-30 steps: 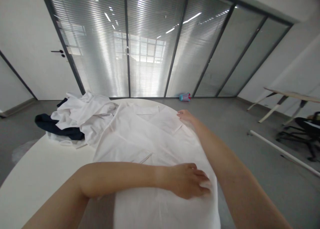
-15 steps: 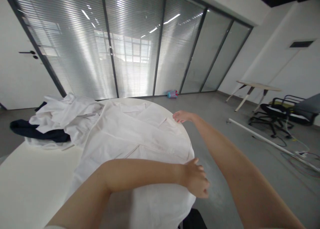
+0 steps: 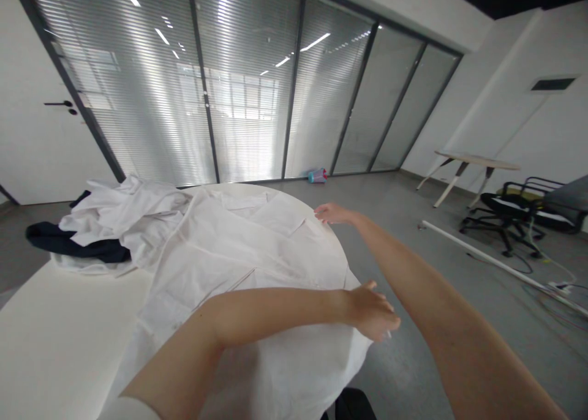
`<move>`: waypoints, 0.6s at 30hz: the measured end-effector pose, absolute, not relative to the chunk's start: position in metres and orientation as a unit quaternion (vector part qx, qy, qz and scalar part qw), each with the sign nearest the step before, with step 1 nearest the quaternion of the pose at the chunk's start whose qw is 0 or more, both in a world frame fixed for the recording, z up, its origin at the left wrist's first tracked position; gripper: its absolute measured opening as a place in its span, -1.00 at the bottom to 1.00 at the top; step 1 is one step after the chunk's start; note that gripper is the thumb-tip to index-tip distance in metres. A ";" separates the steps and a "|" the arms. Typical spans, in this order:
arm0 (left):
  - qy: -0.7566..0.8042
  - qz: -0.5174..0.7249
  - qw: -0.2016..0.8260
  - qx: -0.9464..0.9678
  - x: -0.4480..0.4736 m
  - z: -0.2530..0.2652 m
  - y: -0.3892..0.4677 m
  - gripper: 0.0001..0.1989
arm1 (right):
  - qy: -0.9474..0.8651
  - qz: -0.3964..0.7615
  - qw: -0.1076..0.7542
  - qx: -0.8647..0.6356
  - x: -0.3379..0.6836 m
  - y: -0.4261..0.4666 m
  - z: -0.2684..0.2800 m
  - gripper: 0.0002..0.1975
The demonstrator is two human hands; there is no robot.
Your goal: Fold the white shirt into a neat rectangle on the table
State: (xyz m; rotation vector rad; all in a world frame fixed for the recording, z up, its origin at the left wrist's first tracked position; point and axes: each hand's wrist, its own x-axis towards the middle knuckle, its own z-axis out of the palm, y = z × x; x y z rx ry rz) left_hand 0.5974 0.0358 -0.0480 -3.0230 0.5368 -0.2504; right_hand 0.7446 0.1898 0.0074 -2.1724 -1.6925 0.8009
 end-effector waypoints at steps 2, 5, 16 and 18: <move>0.181 -0.118 0.004 -0.976 0.580 -0.015 0.045 -0.88 | -0.579 0.274 0.143 -0.755 0.755 0.184 0.015 -0.71; 0.180 -0.180 -0.014 -0.967 0.531 0.029 0.062 -0.89 | -0.572 0.279 0.148 -0.757 0.769 0.178 0.023 -0.75; 0.137 -0.260 0.060 -0.954 0.391 0.012 0.049 -0.83 | -0.496 0.245 0.173 -0.815 0.704 0.256 -0.004 -0.47; 0.132 -0.271 0.050 -0.952 0.385 0.002 0.046 -0.82 | -0.500 0.223 0.165 -0.820 0.687 0.277 -0.013 -0.47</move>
